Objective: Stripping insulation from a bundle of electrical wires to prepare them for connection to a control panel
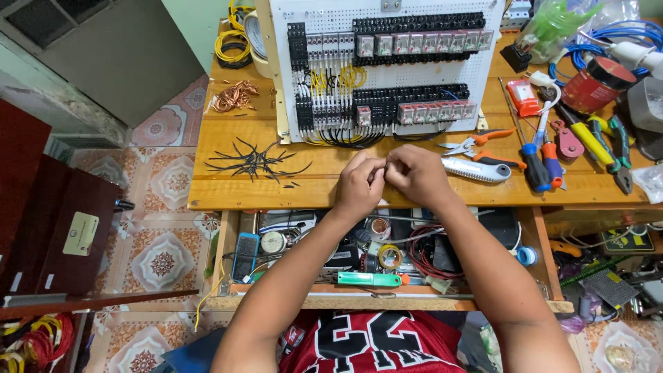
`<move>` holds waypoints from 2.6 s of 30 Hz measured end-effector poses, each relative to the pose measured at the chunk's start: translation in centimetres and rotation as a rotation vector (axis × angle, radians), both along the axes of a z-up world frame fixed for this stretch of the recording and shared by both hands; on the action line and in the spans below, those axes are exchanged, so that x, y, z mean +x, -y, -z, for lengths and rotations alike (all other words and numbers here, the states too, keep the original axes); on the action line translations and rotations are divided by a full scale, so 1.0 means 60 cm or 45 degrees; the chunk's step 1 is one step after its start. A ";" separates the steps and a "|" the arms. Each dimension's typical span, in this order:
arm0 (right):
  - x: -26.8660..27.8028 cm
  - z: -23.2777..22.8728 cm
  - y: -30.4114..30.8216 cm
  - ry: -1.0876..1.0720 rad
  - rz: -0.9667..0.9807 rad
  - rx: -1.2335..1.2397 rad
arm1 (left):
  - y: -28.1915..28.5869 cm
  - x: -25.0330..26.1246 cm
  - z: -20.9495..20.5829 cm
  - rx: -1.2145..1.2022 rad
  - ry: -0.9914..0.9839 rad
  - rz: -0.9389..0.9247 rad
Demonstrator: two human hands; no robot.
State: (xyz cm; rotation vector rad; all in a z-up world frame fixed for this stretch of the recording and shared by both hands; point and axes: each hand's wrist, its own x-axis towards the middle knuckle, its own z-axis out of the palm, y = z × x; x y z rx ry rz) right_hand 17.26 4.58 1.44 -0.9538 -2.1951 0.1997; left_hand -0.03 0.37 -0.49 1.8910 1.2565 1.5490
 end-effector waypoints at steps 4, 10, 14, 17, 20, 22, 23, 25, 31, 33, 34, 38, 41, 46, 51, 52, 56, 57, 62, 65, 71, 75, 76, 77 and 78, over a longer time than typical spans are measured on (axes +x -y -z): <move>0.002 0.013 -0.004 -0.337 0.060 -0.333 | 0.001 -0.002 0.003 -0.087 0.176 -0.012; -0.010 -0.020 0.012 -0.775 -0.013 -0.609 | -0.009 -0.013 0.002 -0.202 0.532 0.062; -0.011 -0.022 0.013 -0.943 -0.142 -0.759 | -0.018 -0.011 0.015 -0.224 0.649 0.098; -0.008 -0.028 0.011 -0.890 -0.245 -0.770 | -0.022 -0.009 0.020 -0.245 0.676 0.101; -0.014 -0.016 0.003 -0.610 -0.179 -0.617 | -0.025 -0.008 0.023 -0.265 0.690 0.094; -0.057 -0.044 0.015 -0.411 -0.220 -0.543 | -0.017 -0.009 0.010 -0.294 0.667 0.083; -0.078 -0.059 0.021 -0.212 -0.256 -0.470 | -0.013 -0.009 0.003 -0.328 0.645 0.072; -0.136 -0.079 0.036 -0.126 -0.363 -0.409 | -0.015 -0.010 0.039 -0.473 0.537 0.003; -0.295 -0.119 0.066 0.348 -0.553 -0.053 | -0.050 -0.002 0.075 -0.351 0.552 -0.010; -0.330 -0.110 0.064 0.401 -0.501 0.003 | -0.050 -0.001 0.071 -0.266 0.610 0.009; -0.341 -0.113 0.059 0.438 -0.539 -0.071 | -0.045 -0.002 0.064 -0.284 0.585 -0.028; -0.346 -0.130 0.048 0.451 -0.560 -0.237 | -0.048 0.009 0.080 -0.269 0.757 -0.025; -0.272 -0.189 0.048 0.088 -0.486 -0.355 | -0.042 0.002 0.061 -0.287 0.729 -0.029; -0.117 -0.124 -0.006 -0.112 -0.105 -0.271 | -0.019 -0.008 0.018 -0.353 0.673 -0.054; -0.044 -0.080 0.011 -0.076 0.124 -0.302 | -0.018 -0.010 0.017 -0.290 0.638 -0.030; -0.043 -0.076 0.015 -0.135 0.088 -0.289 | -0.018 -0.009 0.018 -0.269 0.650 -0.024; -0.038 -0.060 0.018 -0.193 -0.021 -0.183 | -0.018 -0.010 0.019 -0.239 0.668 -0.007; -0.038 -0.055 0.020 -0.199 -0.015 -0.189 | -0.016 -0.012 0.021 -0.247 0.662 -0.003; -0.031 -0.027 0.007 -0.162 0.001 -0.021 | -0.020 -0.012 0.020 -0.240 0.582 -0.029; -0.028 -0.014 0.004 -0.074 0.007 0.034 | 0.000 -0.017 -0.016 -0.269 0.547 -0.032; -0.028 -0.022 0.006 0.017 -0.003 0.096 | -0.004 -0.014 -0.008 -0.274 0.464 -0.051; -0.023 -0.022 0.002 0.060 -0.009 0.104 | -0.011 -0.015 0.004 -0.264 0.414 -0.042; -0.019 -0.020 0.001 0.076 -0.031 0.101 | -0.010 -0.015 0.005 -0.260 0.407 -0.020; -0.016 -0.017 -0.001 0.092 -0.054 0.097 | -0.009 -0.015 0.006 -0.256 0.401 0.002; -0.014 -0.012 -0.003 0.092 -0.049 0.096 | -0.008 -0.015 0.007 -0.257 0.400 0.006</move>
